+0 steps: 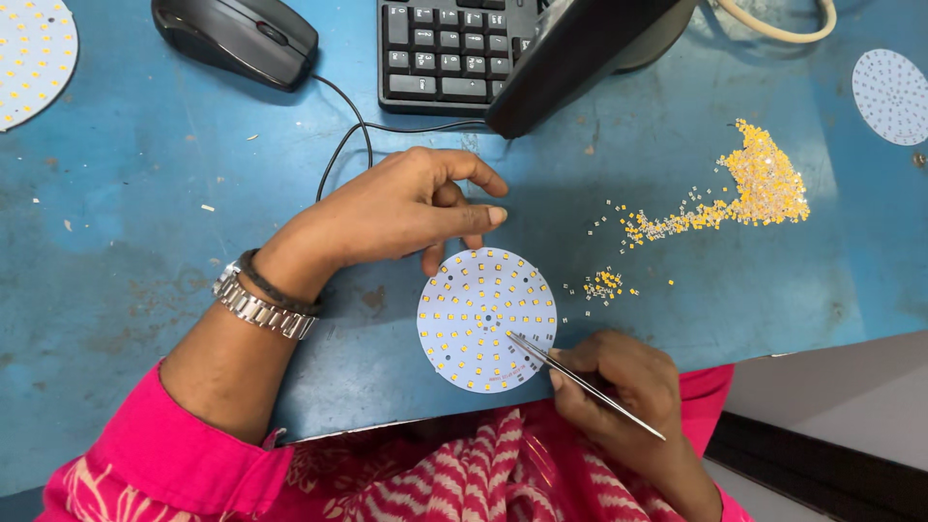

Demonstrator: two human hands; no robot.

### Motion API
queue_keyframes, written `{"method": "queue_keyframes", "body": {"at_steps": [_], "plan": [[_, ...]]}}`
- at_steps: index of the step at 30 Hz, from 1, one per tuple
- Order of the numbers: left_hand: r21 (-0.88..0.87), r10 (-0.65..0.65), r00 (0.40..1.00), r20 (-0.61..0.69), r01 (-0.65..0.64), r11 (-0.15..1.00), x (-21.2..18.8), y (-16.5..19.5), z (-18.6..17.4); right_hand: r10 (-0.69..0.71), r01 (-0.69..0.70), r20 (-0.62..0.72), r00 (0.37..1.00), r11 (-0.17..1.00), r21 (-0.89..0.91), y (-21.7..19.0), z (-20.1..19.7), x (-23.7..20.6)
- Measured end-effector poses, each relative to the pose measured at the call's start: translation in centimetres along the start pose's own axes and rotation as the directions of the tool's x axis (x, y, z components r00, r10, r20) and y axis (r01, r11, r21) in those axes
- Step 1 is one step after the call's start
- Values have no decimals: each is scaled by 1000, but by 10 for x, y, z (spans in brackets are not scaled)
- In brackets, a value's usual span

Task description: The person uses tweezers to pick small yellow and silver components from a pile on the table and places them into corresponding holes on a circular LED board. The left hand holds the board steady while the right hand repeatedly picks and places components. The task continues throughout the clip without completing the board.

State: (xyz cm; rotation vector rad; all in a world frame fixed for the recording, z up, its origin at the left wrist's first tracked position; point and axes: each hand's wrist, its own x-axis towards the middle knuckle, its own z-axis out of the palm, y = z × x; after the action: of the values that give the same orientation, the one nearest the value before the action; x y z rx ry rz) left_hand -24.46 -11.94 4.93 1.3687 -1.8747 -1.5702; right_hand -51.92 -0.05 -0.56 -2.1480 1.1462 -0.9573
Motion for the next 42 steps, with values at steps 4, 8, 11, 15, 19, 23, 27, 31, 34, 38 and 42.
{"method": "queue_keyframes", "body": {"at_steps": [4,8,11,15,19,23,27,31,34,38,42], "plan": [[-11,13,1000,6,-13,1000,1,-2,0,8,-8,-11,1000,1000,-19,0,4,-1],[30,-17,1000,-3,17,999,2,1,1,35,-35,-48,998,999,10,10,-3,-11],[-9,-77,997,-9,77,997,4,5,3,184,-177,-189,965,983,54,29,-22,-21],[-47,-112,994,0,112,993,8,4,9,262,-274,-368,892,961,21,58,-54,-36],[-50,-132,991,9,133,990,10,-3,13,225,-230,-311,923,973,21,67,-64,-44],[-108,-50,998,33,53,993,11,-10,15,120,-145,-284,951,987,-68,64,-62,-39],[-89,-129,992,14,129,988,12,-10,14,150,-176,-270,951,982,-75,61,-63,-33],[-93,-129,992,13,130,987,12,-7,14,130,-140,-218,967,990,-28,62,-69,-34],[-95,-127,992,12,128,987,12,-8,14,87,-75,-191,978,995,69,65,-71,-37],[-98,-91,996,17,92,991,12,-10,15,122,-123,-190,974,992,7,65,-71,-37],[-102,-87,996,20,89,991,11,-9,15,157,-164,-175,972,986,-29,63,-73,-35]]}}
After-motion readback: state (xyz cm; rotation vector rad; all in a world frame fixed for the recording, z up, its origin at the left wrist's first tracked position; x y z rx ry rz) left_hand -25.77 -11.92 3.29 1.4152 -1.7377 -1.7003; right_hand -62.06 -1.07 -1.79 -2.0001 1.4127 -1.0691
